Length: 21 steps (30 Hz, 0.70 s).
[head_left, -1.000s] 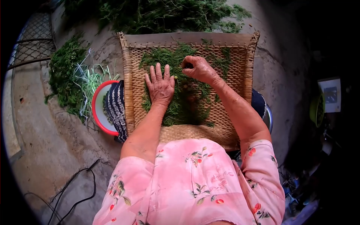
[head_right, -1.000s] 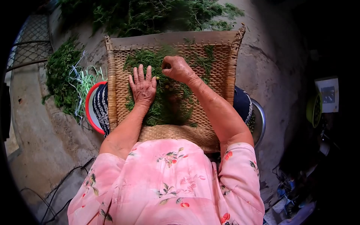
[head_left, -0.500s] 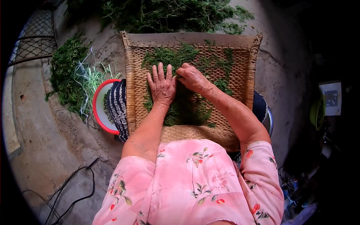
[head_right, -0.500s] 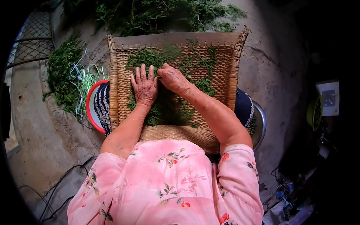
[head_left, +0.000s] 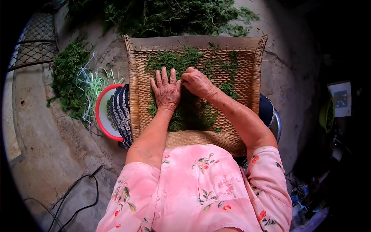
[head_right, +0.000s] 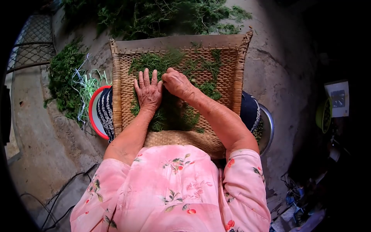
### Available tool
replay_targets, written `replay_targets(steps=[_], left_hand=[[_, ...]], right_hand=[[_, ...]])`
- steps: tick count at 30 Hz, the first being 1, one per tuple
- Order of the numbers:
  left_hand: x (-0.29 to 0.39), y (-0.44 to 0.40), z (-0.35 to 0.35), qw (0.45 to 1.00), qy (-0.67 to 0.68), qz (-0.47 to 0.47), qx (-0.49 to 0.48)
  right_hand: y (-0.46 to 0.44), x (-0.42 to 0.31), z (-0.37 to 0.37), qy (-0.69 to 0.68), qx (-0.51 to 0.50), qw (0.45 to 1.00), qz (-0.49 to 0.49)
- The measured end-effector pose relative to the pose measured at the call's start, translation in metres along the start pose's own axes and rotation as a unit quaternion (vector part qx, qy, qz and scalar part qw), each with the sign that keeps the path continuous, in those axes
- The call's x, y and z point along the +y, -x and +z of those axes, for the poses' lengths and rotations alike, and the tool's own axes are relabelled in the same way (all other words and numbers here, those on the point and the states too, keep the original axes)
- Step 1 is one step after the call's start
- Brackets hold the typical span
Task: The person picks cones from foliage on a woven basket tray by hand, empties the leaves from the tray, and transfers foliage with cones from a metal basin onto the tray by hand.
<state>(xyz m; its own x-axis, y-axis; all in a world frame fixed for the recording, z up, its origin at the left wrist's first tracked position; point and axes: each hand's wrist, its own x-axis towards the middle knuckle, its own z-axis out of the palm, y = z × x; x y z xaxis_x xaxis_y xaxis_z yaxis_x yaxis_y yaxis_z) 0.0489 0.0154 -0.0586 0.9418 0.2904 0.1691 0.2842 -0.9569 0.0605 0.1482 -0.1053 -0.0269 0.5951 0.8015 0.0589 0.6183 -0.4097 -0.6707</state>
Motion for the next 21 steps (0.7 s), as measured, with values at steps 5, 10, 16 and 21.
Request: replay_targets(steps=[5, 10, 16, 21], left_hand=[[-0.001, 0.000, -0.001, 1.000, 0.003, 0.005, 0.008], [-0.002, 0.001, 0.004, 1.000, 0.000, 0.011, 0.023], [-0.002, 0.001, 0.004, 1.000, 0.004, 0.008, 0.020], [-0.003, 0.001, 0.005, 1.000, 0.002, 0.011, 0.027]], right_hand=[[-0.004, -0.012, -0.052, -0.081, 0.027, 0.996, 0.013], [0.033, -0.035, -0.139, -0.339, 0.064, 0.920, 0.187], [0.151, -0.007, -0.183, -0.363, 0.330, 0.808, 0.327], [0.302, 0.067, -0.153, -0.307, 0.407, 0.701, 0.500]])
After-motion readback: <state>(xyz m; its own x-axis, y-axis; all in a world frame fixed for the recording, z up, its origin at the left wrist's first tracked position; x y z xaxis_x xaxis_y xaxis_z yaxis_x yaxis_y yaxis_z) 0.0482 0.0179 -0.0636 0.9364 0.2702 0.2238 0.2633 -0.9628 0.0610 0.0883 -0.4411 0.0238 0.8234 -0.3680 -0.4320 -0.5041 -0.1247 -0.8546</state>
